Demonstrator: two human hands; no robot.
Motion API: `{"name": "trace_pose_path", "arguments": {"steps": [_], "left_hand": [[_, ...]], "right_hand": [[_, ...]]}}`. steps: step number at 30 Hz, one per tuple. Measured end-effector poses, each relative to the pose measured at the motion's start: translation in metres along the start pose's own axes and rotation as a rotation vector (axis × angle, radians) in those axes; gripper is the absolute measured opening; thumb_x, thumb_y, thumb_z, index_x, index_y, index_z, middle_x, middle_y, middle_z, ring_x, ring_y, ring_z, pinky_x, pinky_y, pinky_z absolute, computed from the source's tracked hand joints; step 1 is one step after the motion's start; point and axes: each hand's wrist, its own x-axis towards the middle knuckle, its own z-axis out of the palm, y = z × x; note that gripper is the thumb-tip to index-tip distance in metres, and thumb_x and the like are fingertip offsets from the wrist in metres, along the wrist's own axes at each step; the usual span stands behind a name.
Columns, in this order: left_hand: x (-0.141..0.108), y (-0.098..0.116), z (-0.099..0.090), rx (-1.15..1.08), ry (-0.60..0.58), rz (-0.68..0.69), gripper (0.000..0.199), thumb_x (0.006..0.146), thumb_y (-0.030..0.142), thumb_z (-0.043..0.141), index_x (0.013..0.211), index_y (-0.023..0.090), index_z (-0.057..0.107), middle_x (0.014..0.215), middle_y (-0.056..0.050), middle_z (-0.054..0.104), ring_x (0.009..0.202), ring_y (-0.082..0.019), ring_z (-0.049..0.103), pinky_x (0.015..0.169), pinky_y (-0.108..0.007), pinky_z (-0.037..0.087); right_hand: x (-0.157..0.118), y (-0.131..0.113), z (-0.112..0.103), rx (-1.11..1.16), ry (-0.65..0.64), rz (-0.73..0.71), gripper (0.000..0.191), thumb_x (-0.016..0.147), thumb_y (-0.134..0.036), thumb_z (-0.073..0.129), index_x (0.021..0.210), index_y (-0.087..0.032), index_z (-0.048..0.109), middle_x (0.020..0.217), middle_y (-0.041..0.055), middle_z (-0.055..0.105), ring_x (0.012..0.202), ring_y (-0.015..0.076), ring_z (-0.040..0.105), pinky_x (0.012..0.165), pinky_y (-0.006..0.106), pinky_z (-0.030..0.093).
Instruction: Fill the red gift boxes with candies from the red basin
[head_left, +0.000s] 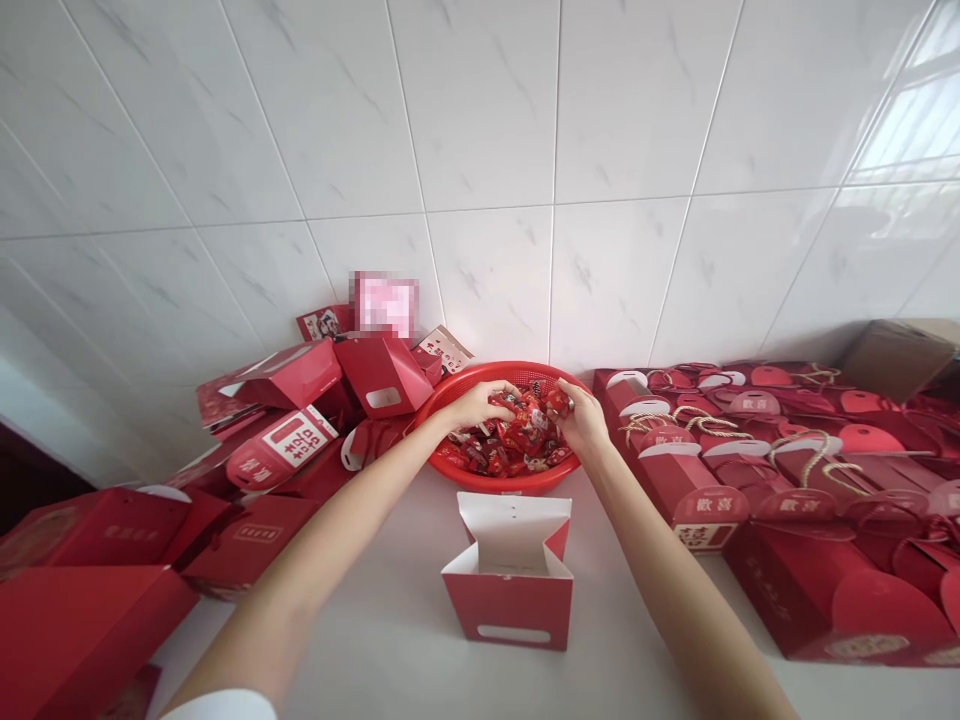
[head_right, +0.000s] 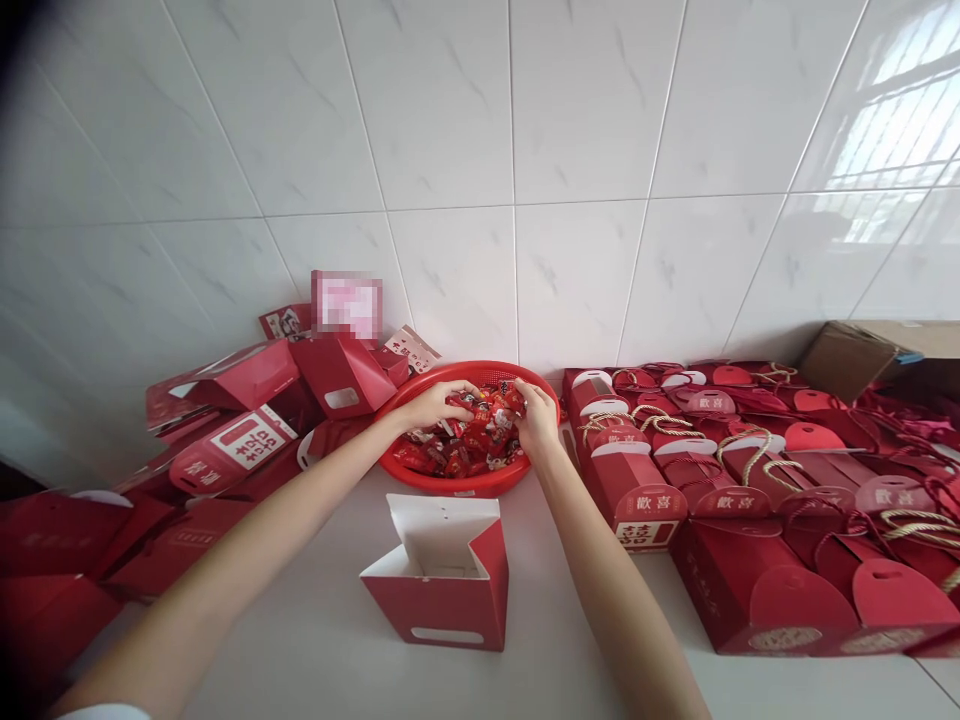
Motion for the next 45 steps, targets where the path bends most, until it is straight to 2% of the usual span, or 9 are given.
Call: {"name": "trace_pose_path", "arguments": {"steps": [7,12,17,20,24,28,34,39,45], "left_hand": [[-0.001,-0.004,-0.001,-0.163,0.05,0.0,0.042,0.06,0.031,0.082,0.099,0.019,0.071,0.117,-0.005,0.07,0.119,-0.026,0.059,0.107,-0.037,0.042],[-0.003,-0.004,0.0,-0.224,0.034,-0.063,0.046,0.058,0.02,0.081,0.103,0.019,0.074,0.122,-0.007,0.07,0.119,-0.027,0.06,0.104,-0.037,0.045],[-0.005,-0.002,0.0,-0.359,0.03,-0.248,0.051,0.061,0.021,0.084,0.11,0.02,0.073,0.11,-0.007,0.073,0.098,-0.023,0.068,0.082,-0.032,0.054],[-0.007,0.001,-0.001,-0.462,-0.012,-0.349,0.056,0.064,0.023,0.085,0.118,0.021,0.07,0.102,-0.007,0.073,0.092,-0.021,0.068,0.067,-0.026,0.053],[-0.008,0.005,-0.002,-0.524,-0.051,-0.381,0.04,0.075,0.029,0.081,0.113,0.021,0.074,0.123,-0.009,0.068,0.099,-0.022,0.066,0.064,-0.023,0.051],[-0.006,0.003,-0.002,-0.551,-0.057,-0.38,0.029,0.079,0.032,0.077,0.106,0.022,0.076,0.145,-0.009,0.054,0.105,-0.023,0.064,0.07,-0.027,0.056],[-0.003,-0.007,-0.004,-0.599,-0.103,-0.388,0.039,0.072,0.014,0.077,0.111,0.02,0.073,0.093,-0.005,0.071,0.082,-0.019,0.071,0.074,-0.03,0.057],[-0.002,-0.011,-0.002,-0.606,-0.036,-0.367,0.05,0.07,0.009,0.078,0.119,0.019,0.067,0.095,-0.005,0.073,0.084,-0.019,0.073,0.083,-0.036,0.058],[-0.001,-0.009,0.003,-0.529,0.054,-0.289,0.051,0.071,0.014,0.08,0.12,0.016,0.067,0.096,-0.007,0.076,0.084,-0.02,0.074,0.091,-0.039,0.056]], "right_hand": [[-0.004,-0.002,0.002,-0.051,-0.054,0.027,0.013,0.064,-0.027,0.077,0.068,-0.022,0.065,0.07,-0.0006,0.066,0.066,0.0156,0.061,0.053,0.025,0.049],[-0.005,-0.002,0.002,-0.078,-0.085,0.026,0.019,0.065,-0.032,0.079,0.071,-0.022,0.064,0.069,-0.0003,0.065,0.067,0.0161,0.062,0.053,0.024,0.049],[-0.005,-0.002,0.002,-0.099,-0.115,0.048,0.028,0.068,-0.041,0.08,0.069,-0.021,0.061,0.063,-0.0003,0.063,0.061,0.0146,0.059,0.049,0.024,0.046],[-0.006,-0.002,0.002,-0.117,-0.145,0.076,0.029,0.073,-0.044,0.079,0.07,-0.021,0.061,0.059,-0.0018,0.059,0.052,0.0124,0.053,0.046,0.023,0.043],[-0.008,-0.004,0.004,-0.165,-0.165,0.144,0.026,0.083,-0.043,0.073,0.073,-0.022,0.062,0.061,-0.002,0.06,0.052,0.0128,0.054,0.049,0.025,0.048],[-0.009,-0.004,0.007,-0.189,-0.15,0.205,0.026,0.093,-0.041,0.062,0.077,-0.02,0.064,0.062,0.0004,0.063,0.051,0.0133,0.054,0.047,0.024,0.046],[-0.006,-0.003,0.008,-0.192,-0.142,0.27,0.023,0.09,-0.04,0.06,0.077,-0.02,0.061,0.063,-0.0001,0.062,0.051,0.014,0.054,0.049,0.026,0.046],[-0.004,-0.004,0.007,-0.191,-0.161,0.284,0.016,0.083,-0.027,0.051,0.072,-0.02,0.061,0.061,0.0015,0.061,0.049,0.0161,0.053,0.044,0.027,0.041],[-0.006,-0.003,0.005,-0.196,-0.211,0.177,0.003,0.07,-0.019,0.065,0.07,-0.019,0.068,0.072,0.0058,0.069,0.064,0.0178,0.059,0.05,0.026,0.047]]}}
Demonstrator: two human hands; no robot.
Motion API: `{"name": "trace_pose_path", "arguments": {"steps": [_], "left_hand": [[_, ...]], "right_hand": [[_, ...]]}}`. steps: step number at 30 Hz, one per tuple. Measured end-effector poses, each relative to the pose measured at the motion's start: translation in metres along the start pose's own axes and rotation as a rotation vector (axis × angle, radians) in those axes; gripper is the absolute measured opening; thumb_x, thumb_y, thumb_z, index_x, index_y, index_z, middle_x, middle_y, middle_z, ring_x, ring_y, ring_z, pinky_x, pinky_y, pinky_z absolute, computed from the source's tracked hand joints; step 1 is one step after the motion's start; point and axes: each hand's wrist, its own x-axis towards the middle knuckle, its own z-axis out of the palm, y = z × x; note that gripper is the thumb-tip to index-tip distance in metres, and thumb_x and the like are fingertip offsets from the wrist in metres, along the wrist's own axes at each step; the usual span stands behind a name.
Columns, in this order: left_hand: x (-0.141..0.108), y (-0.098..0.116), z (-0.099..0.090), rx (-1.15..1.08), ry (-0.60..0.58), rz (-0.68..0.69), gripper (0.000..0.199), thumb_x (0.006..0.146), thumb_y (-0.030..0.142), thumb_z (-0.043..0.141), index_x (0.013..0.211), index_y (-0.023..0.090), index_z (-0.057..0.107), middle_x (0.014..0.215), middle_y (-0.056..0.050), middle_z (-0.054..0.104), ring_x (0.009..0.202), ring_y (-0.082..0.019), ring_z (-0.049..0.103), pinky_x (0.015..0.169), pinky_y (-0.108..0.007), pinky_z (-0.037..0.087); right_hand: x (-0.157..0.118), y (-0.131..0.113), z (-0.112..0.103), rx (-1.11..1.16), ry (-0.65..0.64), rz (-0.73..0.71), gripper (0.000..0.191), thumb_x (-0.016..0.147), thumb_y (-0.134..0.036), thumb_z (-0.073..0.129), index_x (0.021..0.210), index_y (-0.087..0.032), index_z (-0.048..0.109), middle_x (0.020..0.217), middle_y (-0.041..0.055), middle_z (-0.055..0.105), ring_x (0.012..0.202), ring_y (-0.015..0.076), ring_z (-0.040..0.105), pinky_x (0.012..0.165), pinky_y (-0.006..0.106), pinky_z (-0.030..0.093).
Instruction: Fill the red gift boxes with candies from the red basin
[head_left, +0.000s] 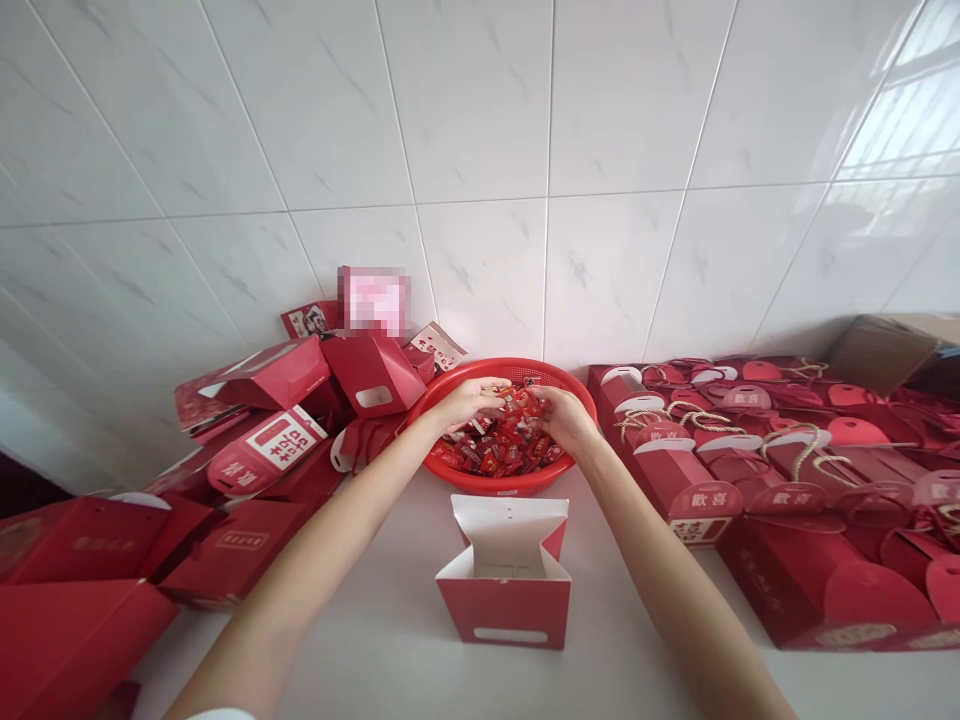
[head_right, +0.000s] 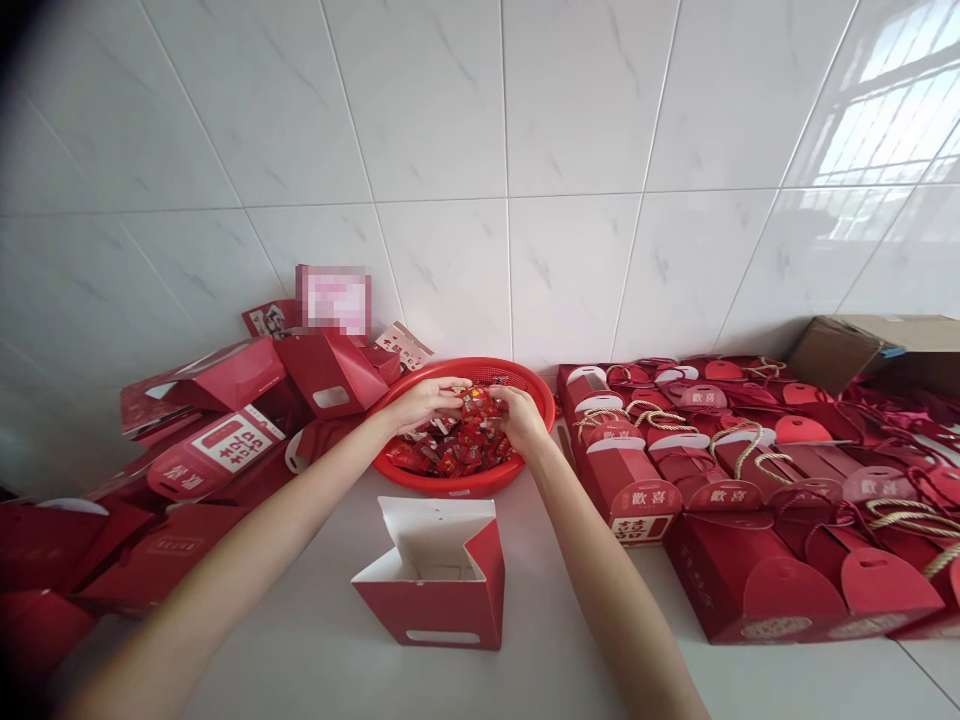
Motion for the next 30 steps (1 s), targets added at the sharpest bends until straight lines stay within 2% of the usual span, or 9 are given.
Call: {"name": "trace_pose_path", "arguments": {"steps": [5,9,13,17,20,23,26,28,30], "left_hand": [[-0.001,0.003,0.007,0.138,0.075,0.132,0.04,0.063,0.024,0.087,0.1,0.016,0.075,0.097,-0.007,0.077,0.096,-0.022,0.07,0.096,-0.038,0.052],[0.0,0.005,0.013,0.237,0.125,0.224,0.033,0.06,0.034,0.086,0.086,0.017,0.075,0.089,-0.005,0.075,0.088,-0.021,0.068,0.088,-0.035,0.052],[0.002,0.009,0.021,0.288,0.104,0.294,0.034,0.063,0.04,0.084,0.086,0.017,0.073,0.086,-0.003,0.073,0.084,-0.018,0.066,0.08,-0.032,0.052],[0.004,0.011,0.023,0.31,0.074,0.313,0.038,0.066,0.038,0.082,0.095,0.016,0.072,0.089,-0.004,0.073,0.085,-0.018,0.066,0.079,-0.032,0.053],[0.005,0.011,0.013,0.357,0.054,0.256,0.037,0.077,0.04,0.073,0.105,0.017,0.07,0.096,-0.006,0.074,0.089,-0.02,0.069,0.083,-0.034,0.054],[0.007,0.01,-0.006,0.77,0.086,0.087,0.028,0.083,0.037,0.064,0.104,0.019,0.071,0.107,-0.008,0.075,0.102,-0.023,0.069,0.09,-0.032,0.052],[0.01,0.006,-0.019,1.119,0.062,-0.127,0.03,0.068,0.039,0.076,0.09,0.019,0.073,0.108,-0.011,0.076,0.108,-0.032,0.067,0.09,-0.034,0.05],[0.014,0.001,-0.02,1.141,0.027,-0.2,0.042,0.054,0.039,0.084,0.089,0.018,0.072,0.106,-0.013,0.076,0.105,-0.036,0.068,0.086,-0.034,0.051],[0.019,-0.004,-0.017,1.147,0.002,-0.228,0.054,0.049,0.039,0.086,0.096,0.018,0.072,0.111,-0.013,0.075,0.106,-0.036,0.068,0.082,-0.032,0.051]], "right_hand": [[0.0,0.002,-0.004,-0.007,-0.007,-0.083,0.003,0.069,-0.02,0.072,0.071,-0.02,0.069,0.086,0.0057,0.072,0.075,0.0174,0.063,0.058,0.025,0.052],[0.0,0.002,-0.003,-0.023,-0.032,-0.079,0.007,0.066,-0.018,0.074,0.073,-0.02,0.071,0.084,0.0035,0.069,0.075,0.0166,0.063,0.057,0.025,0.054],[-0.002,0.002,-0.002,-0.048,-0.066,-0.055,0.011,0.065,-0.018,0.076,0.075,-0.019,0.072,0.087,0.0034,0.069,0.08,0.0178,0.064,0.059,0.026,0.056],[-0.003,0.002,-0.002,-0.036,-0.098,-0.025,0.014,0.063,-0.019,0.078,0.075,-0.019,0.07,0.085,0.0024,0.068,0.082,0.0194,0.066,0.069,0.036,0.061],[-0.002,0.002,-0.003,0.007,-0.039,-0.065,0.016,0.061,-0.017,0.079,0.071,-0.019,0.068,0.078,0.0002,0.066,0.078,0.0176,0.064,0.07,0.036,0.06],[0.001,0.003,-0.003,0.032,0.023,-0.1,0.016,0.059,-0.017,0.079,0.071,-0.021,0.068,0.078,-0.0002,0.066,0.077,0.0168,0.062,0.067,0.033,0.059],[0.003,0.004,-0.004,0.057,0.07,-0.129,0.016,0.058,-0.019,0.078,0.069,-0.021,0.068,0.077,-0.0004,0.067,0.078,0.0177,0.061,0.062,0.03,0.057],[0.003,0.003,-0.004,0.072,0.085,-0.147,0.015,0.057,-0.02,0.077,0.067,-0.022,0.067,0.075,-0.0007,0.067,0.079,0.0182,0.061,0.061,0.029,0.055],[0.001,0.003,-0.003,0.082,0.092,-0.16,0.014,0.056,-0.022,0.076,0.066,-0.022,0.066,0.074,-0.0009,0.066,0.08,0.0186,0.061,0.06,0.029,0.055]]}}
